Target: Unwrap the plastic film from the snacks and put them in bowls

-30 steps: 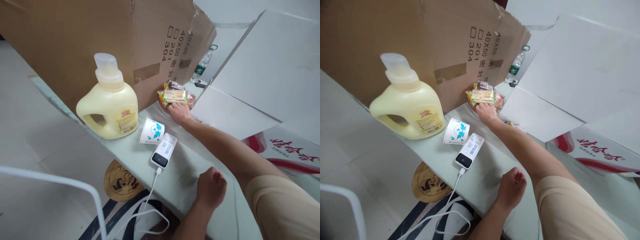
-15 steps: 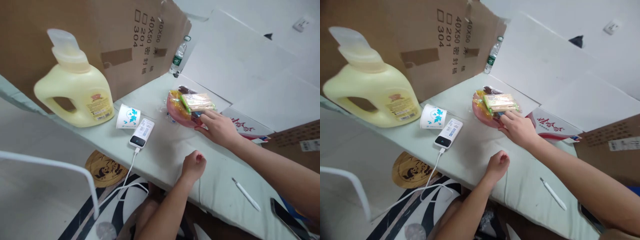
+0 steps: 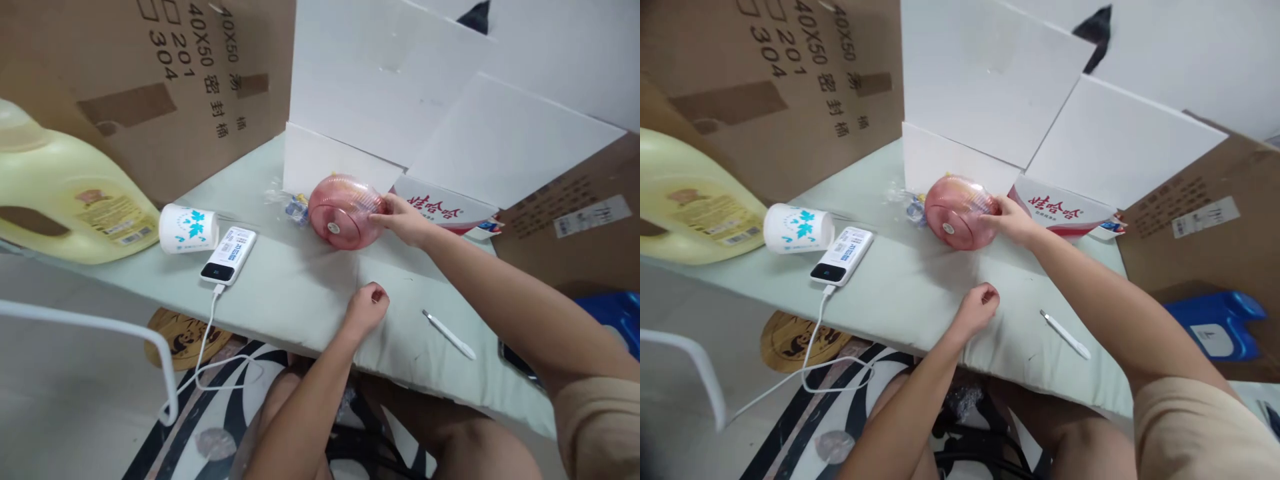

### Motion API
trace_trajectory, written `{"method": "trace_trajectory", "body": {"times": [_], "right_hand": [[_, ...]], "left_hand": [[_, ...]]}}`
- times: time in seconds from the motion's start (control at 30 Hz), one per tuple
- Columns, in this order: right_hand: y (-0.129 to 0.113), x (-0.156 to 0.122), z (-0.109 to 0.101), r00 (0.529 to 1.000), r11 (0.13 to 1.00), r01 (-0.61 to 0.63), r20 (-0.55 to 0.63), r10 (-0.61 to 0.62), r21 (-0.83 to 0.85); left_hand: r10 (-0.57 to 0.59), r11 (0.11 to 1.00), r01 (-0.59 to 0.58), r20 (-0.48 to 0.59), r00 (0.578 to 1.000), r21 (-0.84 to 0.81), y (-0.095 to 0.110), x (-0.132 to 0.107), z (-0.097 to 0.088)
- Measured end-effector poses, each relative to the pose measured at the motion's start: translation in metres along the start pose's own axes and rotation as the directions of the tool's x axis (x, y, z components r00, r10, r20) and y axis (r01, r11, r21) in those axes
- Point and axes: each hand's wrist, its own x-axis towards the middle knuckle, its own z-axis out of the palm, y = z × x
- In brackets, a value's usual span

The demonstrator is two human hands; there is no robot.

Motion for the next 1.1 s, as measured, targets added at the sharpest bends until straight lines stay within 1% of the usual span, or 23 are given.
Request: {"method": "trace_trajectory", "body": {"times": [0.07,0.13,0.2,0.37,0.47,0.57,0.63,0.73,0.8,0.87,0.93,0.97,1.0,1.03,1.07,1.1], "right_hand": [[0.002,0.006,-0.005,0.999,0.986,-0.047,0.019,0.045,0.159],[0.001,0.01,-0.011,0.995,0.964,-0.098,0.014,0.097,0.248],[-0.001,0.013,-0.016,0.992,0.95,-0.123,0.009,0.126,0.286],[-0.01,0.017,-0.026,0.99,0.922,-0.137,0.027,0.136,0.363],[-0.01,0.016,-0.025,0.988,0.883,-0.154,0.048,0.148,0.444],[-0.001,0.012,-0.021,0.988,0.832,-0.148,0.053,0.142,0.535],[0.006,0.007,-0.018,0.99,0.832,-0.128,0.023,0.137,0.54],[0.015,-0.006,-0.015,0.992,0.883,-0.053,-0.073,0.098,0.467],[0.02,-0.021,-0.015,0.988,0.902,0.01,-0.141,0.056,0.432],[0.027,-0.045,-0.02,0.976,0.899,0.059,-0.216,0.04,0.435],[0.038,-0.077,-0.027,0.944,0.889,0.093,-0.324,0.065,0.448],[0.044,-0.096,-0.032,0.914,0.886,0.108,-0.396,0.091,0.451],[0.052,-0.116,-0.036,0.874,0.892,0.121,-0.473,0.112,0.435],[0.06,-0.136,-0.041,0.829,0.915,0.12,-0.546,0.121,0.385],[0.069,-0.156,-0.045,0.763,0.946,0.106,-0.636,0.12,0.305],[0.077,-0.174,-0.048,0.68,0.978,0.067,-0.727,0.1,0.197]], "left_hand": [[-0.013,1.0,0.013,0.006,1.0,0.007,0.001,0.004,0.004],[-0.029,1.0,0.029,0.007,1.0,0.01,0.002,0.007,0.007],[-0.038,0.999,0.038,0.009,0.999,0.01,0.003,0.008,0.008],[-0.027,1.0,0.027,0.003,1.0,0.01,0.002,0.009,0.009],[-0.035,0.999,0.035,-0.003,0.999,0.022,0.001,0.009,0.008],[-0.041,0.998,0.041,-0.011,0.999,0.039,0.0,0.009,0.006],[-0.046,0.998,0.047,-0.009,0.999,0.047,0.0,0.009,0.004],[-0.051,0.997,0.051,0.0,0.999,0.051,0.0,0.008,0.001],[-0.041,0.998,0.042,-0.021,0.999,0.055,0.0,0.008,-0.002],[-0.023,0.998,0.025,-0.051,0.998,0.054,-0.001,0.008,-0.006],[-0.01,0.999,0.013,-0.066,0.998,0.039,-0.003,0.008,-0.011],[-0.007,1.0,0.009,-0.069,0.998,0.028,-0.004,0.008,-0.014],[-0.005,1.0,0.006,-0.074,0.997,0.019,-0.005,0.008,-0.017],[-0.003,1.0,0.004,-0.081,0.997,0.013,-0.006,0.008,-0.019],[0.0,1.0,0.0,-0.09,0.996,0.01,-0.007,0.008,-0.022],[0.008,1.0,-0.008,-0.1,0.995,0.009,-0.008,0.008,-0.024]]}}
